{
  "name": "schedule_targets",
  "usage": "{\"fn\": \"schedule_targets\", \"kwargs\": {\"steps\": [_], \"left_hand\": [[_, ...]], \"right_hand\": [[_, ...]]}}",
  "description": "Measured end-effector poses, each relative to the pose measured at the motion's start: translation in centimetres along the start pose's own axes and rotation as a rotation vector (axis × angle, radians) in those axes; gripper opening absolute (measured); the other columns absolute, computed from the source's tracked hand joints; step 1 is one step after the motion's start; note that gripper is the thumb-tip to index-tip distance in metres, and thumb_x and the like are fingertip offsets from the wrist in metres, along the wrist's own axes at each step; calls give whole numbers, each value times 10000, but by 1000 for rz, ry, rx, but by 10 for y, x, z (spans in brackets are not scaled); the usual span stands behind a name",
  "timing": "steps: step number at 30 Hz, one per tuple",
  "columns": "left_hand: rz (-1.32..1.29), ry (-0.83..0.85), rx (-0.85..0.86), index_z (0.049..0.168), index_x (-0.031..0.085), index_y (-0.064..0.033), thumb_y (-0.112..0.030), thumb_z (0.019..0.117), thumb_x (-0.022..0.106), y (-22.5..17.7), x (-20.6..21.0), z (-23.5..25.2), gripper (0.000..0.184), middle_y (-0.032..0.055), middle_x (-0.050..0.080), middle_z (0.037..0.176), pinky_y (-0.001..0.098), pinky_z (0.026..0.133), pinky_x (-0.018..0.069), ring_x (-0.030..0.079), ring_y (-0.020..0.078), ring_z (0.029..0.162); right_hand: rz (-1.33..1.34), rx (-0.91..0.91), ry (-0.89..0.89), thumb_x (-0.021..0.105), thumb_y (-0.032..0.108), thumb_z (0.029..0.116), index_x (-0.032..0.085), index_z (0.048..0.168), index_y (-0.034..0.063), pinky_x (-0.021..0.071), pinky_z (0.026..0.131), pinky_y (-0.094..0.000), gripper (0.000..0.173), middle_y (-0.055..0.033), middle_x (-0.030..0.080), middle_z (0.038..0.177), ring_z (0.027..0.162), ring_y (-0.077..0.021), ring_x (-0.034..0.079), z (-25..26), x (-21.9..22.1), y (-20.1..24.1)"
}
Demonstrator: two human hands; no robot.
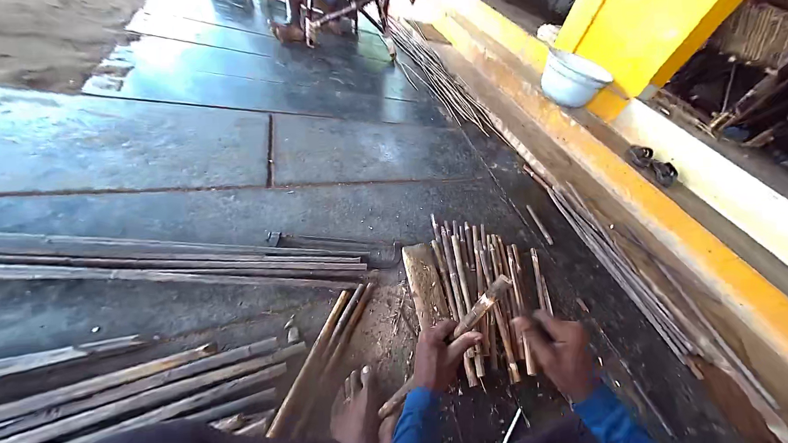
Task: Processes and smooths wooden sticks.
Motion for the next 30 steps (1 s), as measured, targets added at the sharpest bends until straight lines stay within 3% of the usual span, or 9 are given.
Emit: {"fn": "schedule_targets", "kwargs": {"steps": [2,5,9,12,15,19,21,26,30], "left_hand": [[3,10,-44,798,729,-154,-677,790,763,5,1,-12,524,-32,632,614,396,567,569,610,115,538],[33,68,-98,777,729,-185,-708,749,773,6,2,-10,526,-52,629,608,405,584,565,609,108,546],[17,119,-119,776,715,-134,-687,776,767,7,1,-8,556,-11,629,612,407,580,566,616,129,548],[-4,85,-35,799,725,-144,-686,738,800,1,1,-4,551,-31,642,634,368,574,572,617,102,555],[-75,31,-12,793,727,-137,-583,778,831,-2,-8,-2,459,-30,648,620,338,553,566,615,94,535],[-38,71,-19,793,728,-179,-696,849,684,8,-1,-4,522,-48,632,603,377,558,576,620,104,529],[-8,40,4,788,716,-180,-747,858,630,7,-4,2,578,-49,613,595,393,558,560,603,107,532],[-4,102,25,808,731,-155,-698,828,706,1,2,-2,544,-35,653,629,382,575,581,636,102,557],[-26,39,1,750,721,-190,-648,762,807,-1,-6,-5,467,-56,636,603,345,542,546,598,84,529]], "right_hand": [[170,71,-94,569,454,1035,677,872,67,539,442,-351,433,2,591,596,486,-124,584,-9,-3,-2],[-95,-9,46,501,638,1003,664,770,134,488,433,-444,579,-10,550,527,464,-181,583,-15,19,-9],[160,73,-81,538,455,1047,668,859,73,548,449,-368,446,1,586,594,490,-134,591,-9,3,-2],[-76,11,101,500,618,1011,675,783,127,501,448,-462,569,-21,572,544,479,-194,599,-22,31,-9],[167,83,-94,565,426,1042,677,866,69,549,452,-345,413,8,604,603,497,-116,601,-11,7,-1],[-109,-16,58,492,616,1013,673,775,148,496,438,-436,555,2,578,547,475,-167,597,-16,29,-10],[61,6,-100,542,509,1036,677,833,109,532,442,-365,469,19,593,593,488,-122,592,-1,7,-2],[-121,-59,-4,506,605,1009,657,759,146,467,411,-413,544,8,549,525,449,-160,567,-7,22,-11],[125,62,-109,530,461,1048,682,897,83,554,457,-384,435,8,597,604,495,-137,600,-3,8,-9]]}}
Point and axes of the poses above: each hand's wrist, its own z-axis towards the middle knuckle, its own x-axis out of the palm, y = z × x, the point moved 8 cm from there along z, towards the middle knuckle
